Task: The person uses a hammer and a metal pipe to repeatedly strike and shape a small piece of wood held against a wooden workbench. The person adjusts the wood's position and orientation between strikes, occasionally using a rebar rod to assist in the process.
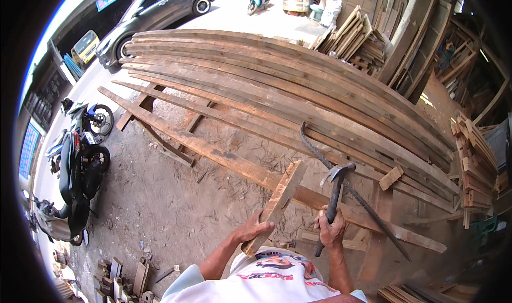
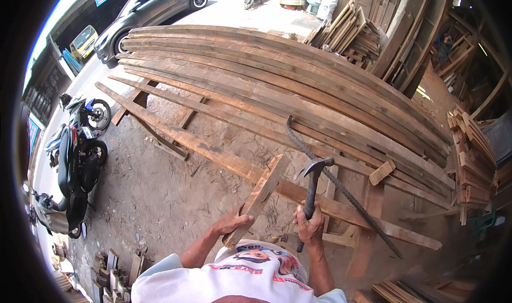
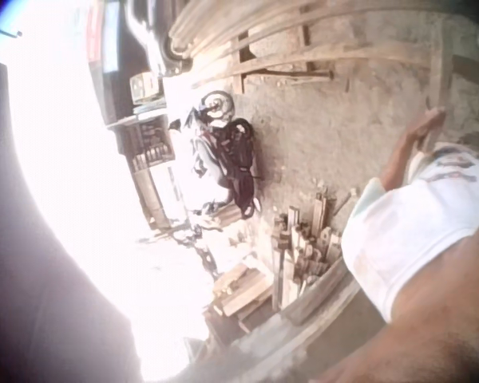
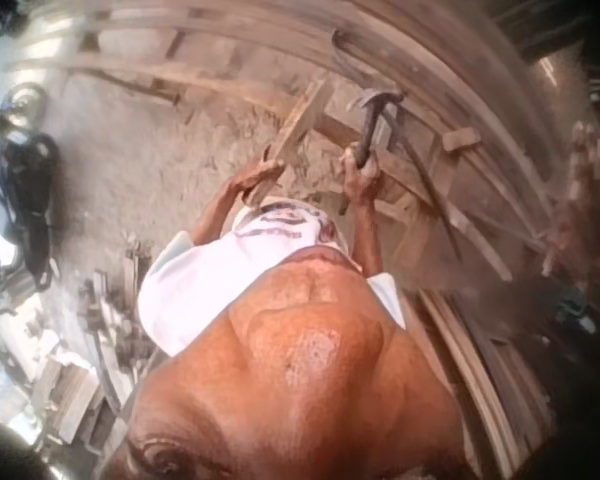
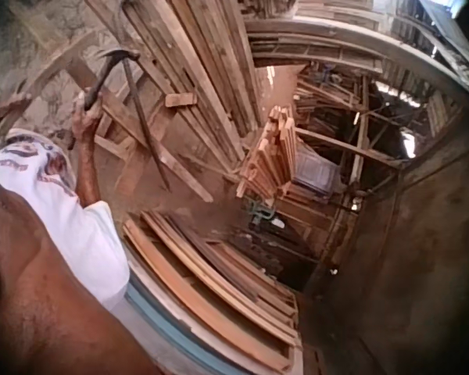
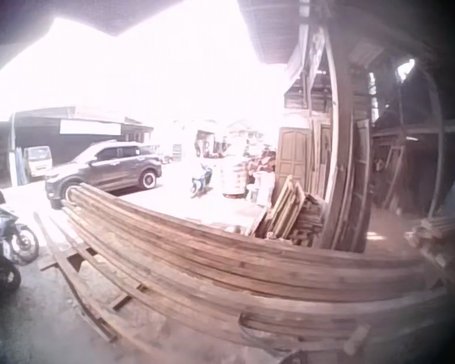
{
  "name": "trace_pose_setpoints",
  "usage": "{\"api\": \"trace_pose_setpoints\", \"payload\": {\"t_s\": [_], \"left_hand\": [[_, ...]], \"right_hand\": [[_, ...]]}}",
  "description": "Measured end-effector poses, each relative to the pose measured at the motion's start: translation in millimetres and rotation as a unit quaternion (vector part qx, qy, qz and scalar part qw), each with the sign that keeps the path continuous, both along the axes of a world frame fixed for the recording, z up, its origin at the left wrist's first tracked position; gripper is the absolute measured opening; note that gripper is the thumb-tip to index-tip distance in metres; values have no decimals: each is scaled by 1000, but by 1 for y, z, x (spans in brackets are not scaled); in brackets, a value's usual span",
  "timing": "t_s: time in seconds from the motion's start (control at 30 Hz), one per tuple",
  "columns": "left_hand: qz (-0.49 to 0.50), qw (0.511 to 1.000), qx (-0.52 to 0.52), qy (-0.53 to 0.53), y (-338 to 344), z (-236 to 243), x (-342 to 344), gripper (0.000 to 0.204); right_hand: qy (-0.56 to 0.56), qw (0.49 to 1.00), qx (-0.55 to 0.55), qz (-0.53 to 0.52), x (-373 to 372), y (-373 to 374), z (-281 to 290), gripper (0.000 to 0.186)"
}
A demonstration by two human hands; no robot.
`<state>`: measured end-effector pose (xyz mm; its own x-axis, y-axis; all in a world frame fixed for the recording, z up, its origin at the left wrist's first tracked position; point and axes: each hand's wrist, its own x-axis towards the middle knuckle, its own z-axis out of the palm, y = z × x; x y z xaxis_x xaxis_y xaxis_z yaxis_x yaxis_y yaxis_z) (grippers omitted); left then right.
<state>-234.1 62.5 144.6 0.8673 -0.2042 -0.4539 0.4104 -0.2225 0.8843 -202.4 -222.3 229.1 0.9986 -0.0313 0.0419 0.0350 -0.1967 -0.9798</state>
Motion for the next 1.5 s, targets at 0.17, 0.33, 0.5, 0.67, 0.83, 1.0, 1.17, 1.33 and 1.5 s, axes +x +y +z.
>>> {"api": "trace_pose_setpoints", "payload": {"t_s": [0.17, 0.33, 0.5, 0.67, 0.83, 1.0, 1.17, 1.33, 1.5], "left_hand": [[-37, 999, -16, -9, -31, 29, 14, 97], [-29, 999, -13, -10, -58, 49, 14, 89], [-33, 999, 23, -34, -74, 46, 17, 93], [-86, 988, 110, -62, -75, 63, 38, 94], [-87, 993, 69, -47, -62, 59, 47, 92], [-107, 991, 74, -44, -39, 47, 56, 96], [-112, 989, 92, 2, -17, 8, 53, 104], [-124, 987, 72, 74, -14, 3, 51, 125], [-147, 978, 108, 102, -16, 15, 55, 130]], "right_hand": [[16, 1000, 13, 23, -5, -29, -18, 20], [24, 996, -74, 33, -16, -58, -26, 28], [-21, 991, -130, -21, -22, -65, -25, 23], [-57, 955, -289, -32, -14, -64, -56, 23], [-10, 956, -293, -11, -12, -55, -67, 23], [5, 970, -242, 38, 0, -26, -54, 32], [50, 948, -305, 76, 1, -19, -100, 40], [23, 939, -327, 107, 10, -15, -82, 41], [-42, 972, -223, 61, 19, 2, -16, 30]]}}
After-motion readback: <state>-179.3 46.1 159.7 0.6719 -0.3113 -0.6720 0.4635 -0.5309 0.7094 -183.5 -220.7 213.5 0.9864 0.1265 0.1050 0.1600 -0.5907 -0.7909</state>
